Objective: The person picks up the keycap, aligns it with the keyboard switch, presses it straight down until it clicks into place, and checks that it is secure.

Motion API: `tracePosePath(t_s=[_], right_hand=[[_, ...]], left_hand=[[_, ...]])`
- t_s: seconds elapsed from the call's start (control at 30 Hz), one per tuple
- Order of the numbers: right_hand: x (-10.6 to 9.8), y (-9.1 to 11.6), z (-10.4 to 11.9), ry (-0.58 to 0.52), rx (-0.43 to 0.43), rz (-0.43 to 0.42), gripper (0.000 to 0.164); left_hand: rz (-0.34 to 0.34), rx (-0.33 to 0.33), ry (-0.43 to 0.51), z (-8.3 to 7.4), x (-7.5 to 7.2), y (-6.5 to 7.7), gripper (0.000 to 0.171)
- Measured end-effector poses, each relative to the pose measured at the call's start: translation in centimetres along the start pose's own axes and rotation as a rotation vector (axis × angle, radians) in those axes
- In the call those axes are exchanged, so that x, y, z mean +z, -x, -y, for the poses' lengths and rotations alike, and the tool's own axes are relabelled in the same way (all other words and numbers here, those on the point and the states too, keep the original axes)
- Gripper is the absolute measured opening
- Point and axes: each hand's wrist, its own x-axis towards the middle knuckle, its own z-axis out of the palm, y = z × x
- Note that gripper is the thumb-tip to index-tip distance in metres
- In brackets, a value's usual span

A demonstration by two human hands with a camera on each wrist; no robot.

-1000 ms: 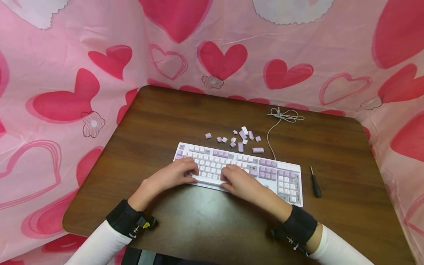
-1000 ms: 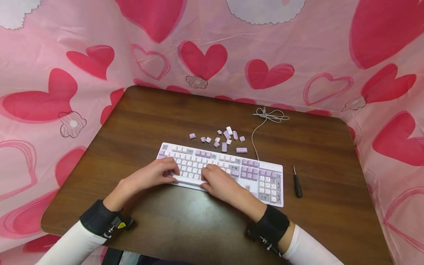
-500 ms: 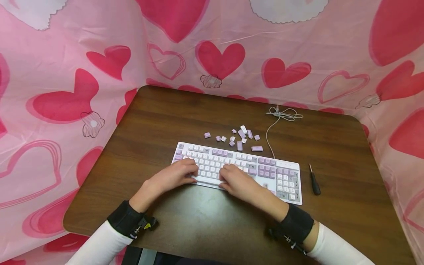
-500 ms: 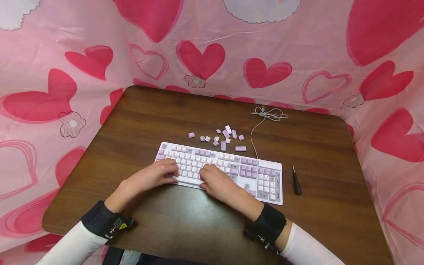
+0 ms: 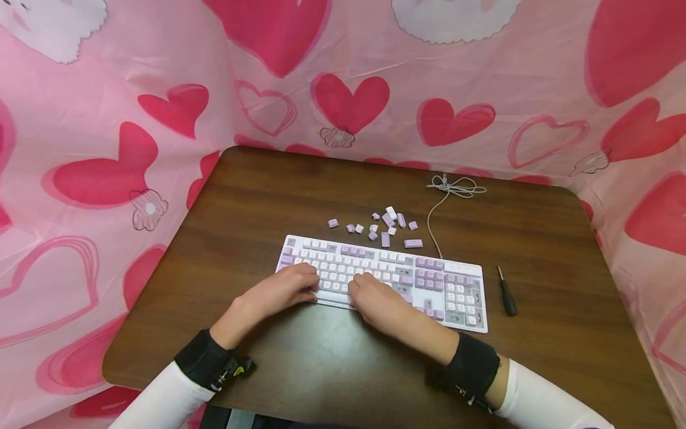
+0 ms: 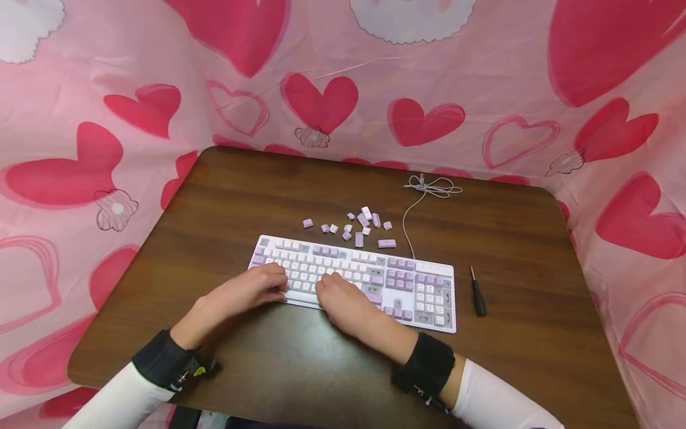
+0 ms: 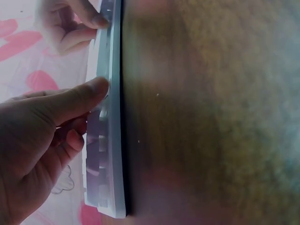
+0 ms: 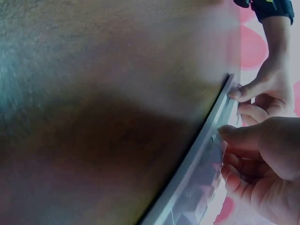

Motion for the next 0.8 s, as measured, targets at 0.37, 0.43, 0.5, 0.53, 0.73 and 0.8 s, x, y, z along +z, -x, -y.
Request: tracePosePath(t_s=[0.37, 0.43, 0.5, 0.53, 0.73, 0.8], right_hand=[[-0.4, -0.3, -0.1, 0.097, -0.049, 0.008, 0.005], [-0.4, -0.4, 0.0, 0.111, -0.053, 0.01, 0.005], [-0.5, -0.4, 0.0, 0.118, -0.053, 0.009, 0.005], [-0.4, -0.4, 0.0, 0.102, -0.044, 0.011, 0.004], [-0.3, -0.1, -0.1, 0.068, -0.037, 0.002, 0.004], [-0.3, 0.1, -0.2, 0.057, -0.042, 0.008, 0.007]], left_hand=[[0.044, -0.026, 0.006, 0.3, -0.4, -0.5, 0.012], [0.049, -0.02, -0.011, 0.3, -0.5, -0.6, 0.011], [0.056, -0.019, -0.03, 0.1, -0.6, -0.6, 0.01], [0.058, -0.02, -0.041, 0.0, -0.7, -0.6, 0.01], [0.071, -0.044, -0.027, -0.4, -1.0, -0.4, 0.004], [0.069, -0.06, 0.0, -0.1, -1.0, -0.2, 0.004]])
